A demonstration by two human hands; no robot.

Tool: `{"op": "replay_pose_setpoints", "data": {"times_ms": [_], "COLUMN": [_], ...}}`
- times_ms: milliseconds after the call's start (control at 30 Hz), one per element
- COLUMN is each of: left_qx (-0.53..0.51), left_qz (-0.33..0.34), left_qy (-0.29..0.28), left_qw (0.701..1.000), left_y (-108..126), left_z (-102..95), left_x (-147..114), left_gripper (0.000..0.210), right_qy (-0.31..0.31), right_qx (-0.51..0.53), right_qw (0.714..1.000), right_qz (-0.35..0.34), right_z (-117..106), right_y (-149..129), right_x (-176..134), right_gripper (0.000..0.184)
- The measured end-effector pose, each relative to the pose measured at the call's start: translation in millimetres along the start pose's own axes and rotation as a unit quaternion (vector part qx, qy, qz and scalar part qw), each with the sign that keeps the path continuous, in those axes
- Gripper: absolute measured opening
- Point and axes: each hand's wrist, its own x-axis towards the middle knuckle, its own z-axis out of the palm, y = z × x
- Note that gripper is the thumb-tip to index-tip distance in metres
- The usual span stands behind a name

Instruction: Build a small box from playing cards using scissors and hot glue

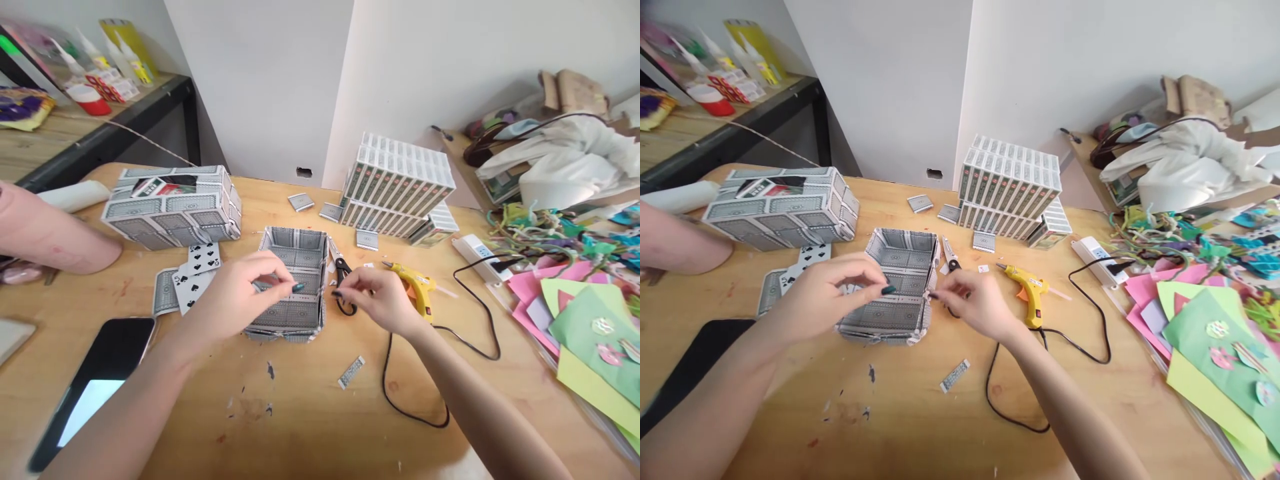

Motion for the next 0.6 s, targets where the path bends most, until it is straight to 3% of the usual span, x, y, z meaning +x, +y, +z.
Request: {"op": "replay_pose_setpoints", "data": {"times_ms": [133,167,267,367,433,533,600], "left_qx": [0.093,0.087,-0.023,-0.140,-0.173,-0.127,-0.086], "left_qz": [0.001,-0.001,0.014,-0.001,-0.024,-0.067,-0.069], "left_qy": [0.139,0.148,0.078,0.056,0.083,0.133,0.135], "left_qw": [0.986,0.985,0.997,0.989,0.981,0.981,0.985], "left_y": [-24.9,-32.6,-55.7,-71.5,-74.2,-66.6,-57.0], "left_z": [-0.1,1.4,9.2,18.5,23.2,26.5,26.7], "left_x": [12.1,16.0,29.3,39.5,39.8,29.3,20.1], "left_gripper": [0.017,0.027,0.063,0.071,0.072,0.069,0.058], "right_qy": [0.128,0.149,0.187,0.181,0.161,0.133,0.119], "right_qx": [0.002,-0.009,-0.021,-0.009,-0.002,0.009,0.011], "right_qw": [0.986,0.983,0.976,0.977,0.982,0.987,0.989], "right_qz": [0.102,0.108,0.113,0.109,0.098,0.089,0.089], "right_z": [2.3,5.4,19.8,35.7,42.7,47.2,48.1], "right_y": [17.7,19.4,18.2,15.4,15.7,17.3,16.6], "right_x": [19.7,25.3,41.2,53.0,55.7,49.1,39.4], "right_gripper": [0.029,0.027,0.032,0.036,0.037,0.041,0.043]}}
